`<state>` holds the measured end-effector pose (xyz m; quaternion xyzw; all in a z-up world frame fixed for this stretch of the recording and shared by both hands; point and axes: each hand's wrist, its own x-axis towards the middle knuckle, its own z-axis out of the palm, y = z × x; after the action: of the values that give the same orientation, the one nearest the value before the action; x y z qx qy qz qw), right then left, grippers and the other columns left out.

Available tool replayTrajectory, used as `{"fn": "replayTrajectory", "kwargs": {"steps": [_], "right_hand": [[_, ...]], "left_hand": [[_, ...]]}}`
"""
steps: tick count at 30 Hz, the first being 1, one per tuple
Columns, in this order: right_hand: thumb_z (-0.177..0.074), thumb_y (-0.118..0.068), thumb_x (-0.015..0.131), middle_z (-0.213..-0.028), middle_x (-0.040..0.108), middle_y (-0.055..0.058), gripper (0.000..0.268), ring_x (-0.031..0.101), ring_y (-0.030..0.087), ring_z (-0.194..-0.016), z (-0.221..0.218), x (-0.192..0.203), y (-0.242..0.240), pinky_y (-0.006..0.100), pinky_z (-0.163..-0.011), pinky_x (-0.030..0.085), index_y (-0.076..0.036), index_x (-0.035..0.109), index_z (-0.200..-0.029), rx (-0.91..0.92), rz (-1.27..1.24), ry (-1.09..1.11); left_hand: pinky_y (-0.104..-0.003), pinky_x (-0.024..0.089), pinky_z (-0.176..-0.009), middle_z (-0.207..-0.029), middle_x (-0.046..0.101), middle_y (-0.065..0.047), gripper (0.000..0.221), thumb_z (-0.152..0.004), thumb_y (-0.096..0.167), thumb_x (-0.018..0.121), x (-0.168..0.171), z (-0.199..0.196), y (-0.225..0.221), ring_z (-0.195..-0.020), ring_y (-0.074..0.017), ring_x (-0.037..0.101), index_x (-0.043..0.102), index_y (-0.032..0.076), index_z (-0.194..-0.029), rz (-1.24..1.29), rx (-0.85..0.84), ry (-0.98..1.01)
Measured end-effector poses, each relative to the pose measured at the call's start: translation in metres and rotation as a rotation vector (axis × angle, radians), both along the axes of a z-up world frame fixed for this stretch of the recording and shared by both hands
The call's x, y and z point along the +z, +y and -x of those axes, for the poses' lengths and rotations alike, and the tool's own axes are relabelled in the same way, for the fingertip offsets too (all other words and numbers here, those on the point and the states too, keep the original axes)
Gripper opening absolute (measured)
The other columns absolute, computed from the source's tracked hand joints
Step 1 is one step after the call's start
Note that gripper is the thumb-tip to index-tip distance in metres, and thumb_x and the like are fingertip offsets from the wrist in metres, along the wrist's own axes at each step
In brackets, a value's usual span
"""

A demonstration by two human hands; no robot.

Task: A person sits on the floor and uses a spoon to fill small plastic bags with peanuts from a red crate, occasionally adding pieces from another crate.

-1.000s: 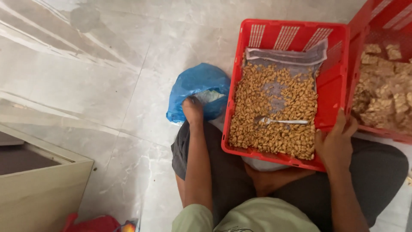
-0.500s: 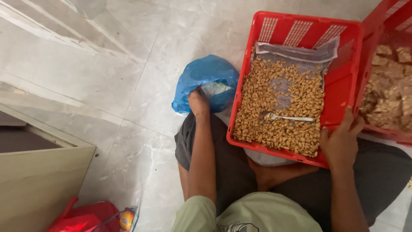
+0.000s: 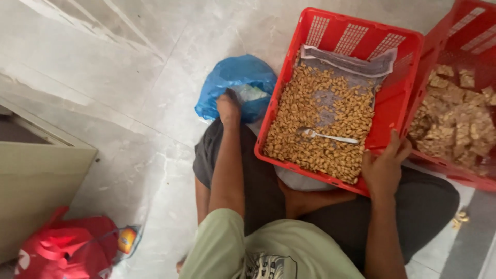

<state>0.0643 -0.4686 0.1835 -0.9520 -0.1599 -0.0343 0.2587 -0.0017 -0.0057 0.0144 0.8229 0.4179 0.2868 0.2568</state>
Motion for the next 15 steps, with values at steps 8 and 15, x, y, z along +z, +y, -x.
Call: {"fn": "replayTrajectory", "kwargs": {"steps": [8, 15], "right_hand": [[-0.091, -0.005, 0.068, -0.155, 0.021, 0.032, 0.078, 0.059, 0.058, -0.102, -0.002, 0.005, 0.000, 0.060, -0.075, 0.053, -0.010, 0.027, -0.157, -0.007, -0.022, 0.044], [-0.089, -0.001, 0.069, -0.149, 0.021, 0.033, 0.078, 0.065, 0.064, -0.098, -0.007, -0.005, -0.004, 0.065, -0.063, 0.060, -0.009, 0.029, -0.156, 0.017, -0.080, -0.008]], "left_hand": [[-0.041, 0.048, -0.085, -0.090, 0.069, -0.010, 0.010, -0.086, 0.015, 0.074, 0.089, 0.023, -0.049, -0.088, -0.0306, 0.060, 0.068, 0.008, -0.089, -0.096, 0.074, -0.263], [-0.040, 0.056, -0.083, -0.088, 0.069, -0.010, 0.013, -0.090, 0.012, 0.079, 0.055, 0.028, -0.028, -0.089, -0.0313, 0.069, 0.066, 0.014, -0.090, -0.006, 0.076, -0.509]]}}
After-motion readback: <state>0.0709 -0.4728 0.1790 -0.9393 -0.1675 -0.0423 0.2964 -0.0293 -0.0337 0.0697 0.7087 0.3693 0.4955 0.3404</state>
